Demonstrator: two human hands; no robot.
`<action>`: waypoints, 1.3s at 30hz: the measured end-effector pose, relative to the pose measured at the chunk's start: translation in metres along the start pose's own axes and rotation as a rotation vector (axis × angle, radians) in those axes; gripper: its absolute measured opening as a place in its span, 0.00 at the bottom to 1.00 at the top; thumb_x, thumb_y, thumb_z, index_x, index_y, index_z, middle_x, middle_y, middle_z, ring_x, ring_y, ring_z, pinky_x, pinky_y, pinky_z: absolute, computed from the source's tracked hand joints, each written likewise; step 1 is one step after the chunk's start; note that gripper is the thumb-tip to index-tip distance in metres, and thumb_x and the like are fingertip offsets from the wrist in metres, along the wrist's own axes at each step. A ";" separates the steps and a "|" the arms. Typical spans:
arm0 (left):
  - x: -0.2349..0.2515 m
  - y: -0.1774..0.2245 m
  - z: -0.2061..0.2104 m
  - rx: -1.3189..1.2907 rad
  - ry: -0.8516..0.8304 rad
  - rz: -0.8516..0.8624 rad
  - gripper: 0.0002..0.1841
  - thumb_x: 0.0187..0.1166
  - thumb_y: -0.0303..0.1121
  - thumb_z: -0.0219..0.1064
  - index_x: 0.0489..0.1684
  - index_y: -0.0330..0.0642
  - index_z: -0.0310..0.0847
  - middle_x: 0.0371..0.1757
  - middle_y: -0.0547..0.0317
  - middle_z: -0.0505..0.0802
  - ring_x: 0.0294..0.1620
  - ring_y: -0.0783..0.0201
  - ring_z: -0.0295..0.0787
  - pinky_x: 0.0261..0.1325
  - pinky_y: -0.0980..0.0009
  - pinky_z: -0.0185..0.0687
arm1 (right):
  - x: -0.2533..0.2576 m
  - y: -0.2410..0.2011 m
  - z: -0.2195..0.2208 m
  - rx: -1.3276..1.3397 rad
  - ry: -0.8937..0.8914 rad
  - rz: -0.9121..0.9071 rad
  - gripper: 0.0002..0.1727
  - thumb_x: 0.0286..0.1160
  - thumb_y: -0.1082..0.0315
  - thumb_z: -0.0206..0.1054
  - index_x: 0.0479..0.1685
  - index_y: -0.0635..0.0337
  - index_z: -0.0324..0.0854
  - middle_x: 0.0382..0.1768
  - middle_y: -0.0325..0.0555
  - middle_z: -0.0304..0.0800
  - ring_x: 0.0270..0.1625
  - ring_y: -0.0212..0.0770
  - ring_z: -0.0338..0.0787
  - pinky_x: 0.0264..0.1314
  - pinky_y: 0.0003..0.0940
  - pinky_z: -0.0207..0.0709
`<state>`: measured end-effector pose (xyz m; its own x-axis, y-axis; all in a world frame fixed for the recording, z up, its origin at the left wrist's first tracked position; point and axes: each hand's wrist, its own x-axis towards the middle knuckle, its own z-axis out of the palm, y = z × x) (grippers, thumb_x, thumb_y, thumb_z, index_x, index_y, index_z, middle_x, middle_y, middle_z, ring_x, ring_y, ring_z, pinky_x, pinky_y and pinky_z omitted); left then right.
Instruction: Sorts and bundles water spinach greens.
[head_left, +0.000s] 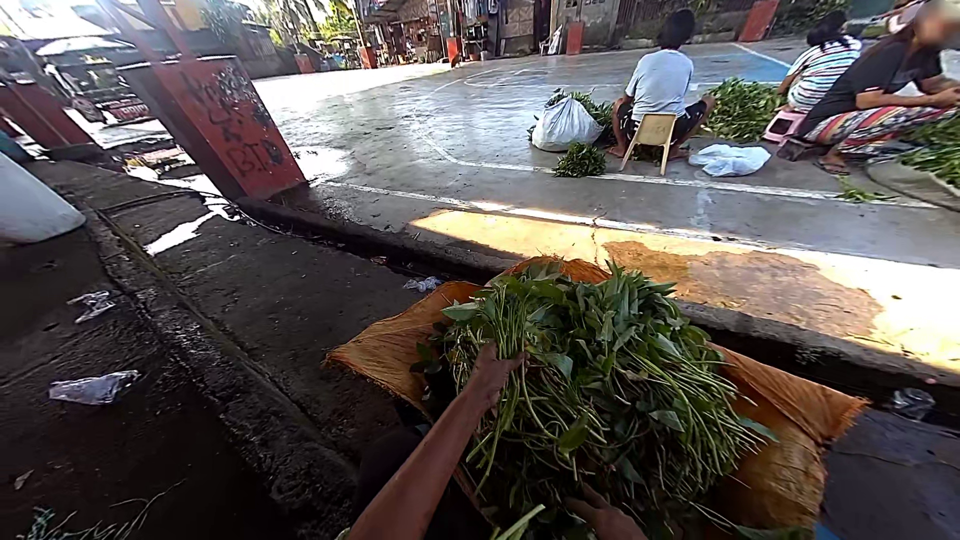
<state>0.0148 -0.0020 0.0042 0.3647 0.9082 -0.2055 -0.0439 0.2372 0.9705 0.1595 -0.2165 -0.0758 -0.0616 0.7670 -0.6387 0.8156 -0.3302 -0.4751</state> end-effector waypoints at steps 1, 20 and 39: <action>-0.001 0.000 0.000 -0.002 -0.020 0.008 0.13 0.79 0.15 0.64 0.60 0.32 0.78 0.42 0.53 0.90 0.38 0.64 0.88 0.47 0.70 0.87 | -0.008 -0.001 -0.008 0.007 0.042 -0.034 0.38 0.72 0.65 0.76 0.86 0.58 0.69 0.87 0.69 0.61 0.80 0.72 0.74 0.79 0.67 0.68; -0.005 0.000 -0.001 -0.152 -0.050 -0.097 0.12 0.82 0.17 0.62 0.59 0.32 0.77 0.35 0.53 0.88 0.31 0.64 0.87 0.42 0.70 0.88 | 0.031 -0.047 -0.042 0.265 0.351 -0.442 0.22 0.89 0.56 0.58 0.53 0.70 0.85 0.40 0.58 0.89 0.49 0.56 0.87 0.64 0.56 0.74; 0.019 0.018 -0.032 -0.465 0.369 -0.034 0.09 0.87 0.25 0.59 0.59 0.37 0.73 0.34 0.55 0.86 0.30 0.66 0.86 0.37 0.72 0.87 | 0.003 0.068 0.010 0.127 0.104 0.095 0.27 0.85 0.52 0.63 0.80 0.52 0.78 0.75 0.68 0.78 0.74 0.69 0.80 0.77 0.68 0.70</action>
<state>-0.0089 0.0309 0.0138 0.0292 0.9375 -0.3466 -0.4707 0.3189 0.8227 0.2093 -0.2422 -0.1166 0.0776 0.7793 -0.6219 0.7352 -0.4661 -0.4923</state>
